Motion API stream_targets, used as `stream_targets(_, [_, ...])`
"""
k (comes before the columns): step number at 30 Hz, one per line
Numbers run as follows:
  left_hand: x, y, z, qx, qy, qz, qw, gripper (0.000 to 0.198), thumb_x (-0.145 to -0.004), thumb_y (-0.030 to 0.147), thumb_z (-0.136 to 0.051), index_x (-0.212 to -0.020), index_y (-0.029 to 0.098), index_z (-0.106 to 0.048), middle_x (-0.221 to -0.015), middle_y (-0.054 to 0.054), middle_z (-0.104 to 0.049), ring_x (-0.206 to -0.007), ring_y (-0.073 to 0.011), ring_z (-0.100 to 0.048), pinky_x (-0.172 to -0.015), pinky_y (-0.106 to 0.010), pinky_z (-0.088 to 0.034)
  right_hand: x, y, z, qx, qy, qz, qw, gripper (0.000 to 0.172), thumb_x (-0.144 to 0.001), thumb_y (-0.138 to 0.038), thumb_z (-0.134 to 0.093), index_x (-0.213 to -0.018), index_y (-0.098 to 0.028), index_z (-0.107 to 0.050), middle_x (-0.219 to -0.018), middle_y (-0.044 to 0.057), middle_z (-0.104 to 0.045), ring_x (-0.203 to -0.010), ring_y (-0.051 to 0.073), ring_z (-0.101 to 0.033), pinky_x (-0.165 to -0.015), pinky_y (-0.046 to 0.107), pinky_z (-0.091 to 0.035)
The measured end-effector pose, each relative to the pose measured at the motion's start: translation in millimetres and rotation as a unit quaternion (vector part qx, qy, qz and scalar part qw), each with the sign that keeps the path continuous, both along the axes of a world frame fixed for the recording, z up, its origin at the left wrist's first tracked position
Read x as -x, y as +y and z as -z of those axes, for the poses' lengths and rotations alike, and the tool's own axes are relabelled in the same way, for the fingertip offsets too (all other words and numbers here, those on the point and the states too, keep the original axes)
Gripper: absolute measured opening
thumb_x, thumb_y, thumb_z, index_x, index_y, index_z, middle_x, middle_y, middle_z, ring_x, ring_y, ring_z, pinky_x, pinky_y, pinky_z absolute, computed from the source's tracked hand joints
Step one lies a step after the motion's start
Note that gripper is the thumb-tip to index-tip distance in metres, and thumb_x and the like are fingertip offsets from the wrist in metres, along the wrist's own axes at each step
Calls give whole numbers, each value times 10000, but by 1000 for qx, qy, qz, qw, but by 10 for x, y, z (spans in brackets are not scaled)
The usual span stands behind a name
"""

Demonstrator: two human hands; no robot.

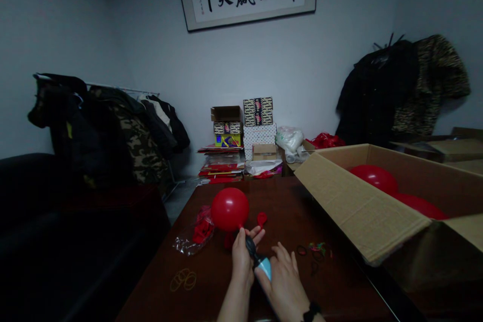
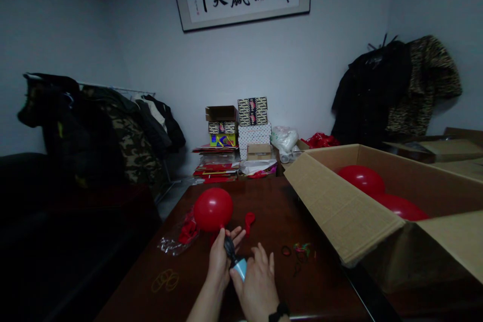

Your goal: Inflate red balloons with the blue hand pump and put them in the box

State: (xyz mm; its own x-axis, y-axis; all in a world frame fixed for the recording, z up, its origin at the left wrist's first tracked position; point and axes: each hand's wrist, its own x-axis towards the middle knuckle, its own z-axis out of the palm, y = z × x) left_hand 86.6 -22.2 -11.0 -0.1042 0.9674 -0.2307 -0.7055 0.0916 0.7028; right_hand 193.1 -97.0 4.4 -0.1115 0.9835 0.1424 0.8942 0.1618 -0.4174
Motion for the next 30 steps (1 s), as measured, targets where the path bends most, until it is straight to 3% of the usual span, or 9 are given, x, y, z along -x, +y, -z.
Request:
stream_targets(11, [134, 190, 1, -11, 53, -107, 993, 153, -852, 285, -534, -745, 180, -503, -757, -79, -718, -749, -258, -718, -806, -373, -495, 97, 11, 101, -14, -15, 10, 1000, 417, -886, -429, -453, -1078, -109, -640, -1302, 170, -535, -1332, 317, -334, -1102, 543, -188])
stream_targets(17, [432, 303, -61, -15, 50, -150, 987, 143, -884, 236, -486, -758, 176, -518, -800, -80, -717, -751, -227, -718, -802, -351, -510, 87, -111, 305, -26, 27, 11, 999, 380, -836, -458, -538, -1016, -148, -663, -1290, 132, -558, -1333, 300, -337, -1122, 506, -157])
stream_targets(24, [747, 366, -221, -26, 29, -183, 982, 229, -916, 176, -401, -697, 170, -468, -758, -88, -709, -728, -204, -718, -749, -332, -541, 0, -211, 473, -11, 18, -5, 1000, 499, -740, -547, -634, -1025, -140, -675, -1301, 135, -554, -1325, 325, -347, -1123, 519, -157])
stream_targets(30, [792, 301, -283, -29, 20, -176, 984, 242, -910, 172, -407, -674, 174, -459, -728, -81, -707, -737, -205, -718, -748, -339, -551, -65, -278, 509, -28, 1, -34, 999, 440, -877, -537, -445, -976, -179, -680, -1289, 115, -568, -1316, 325, -363, -1096, 557, -215])
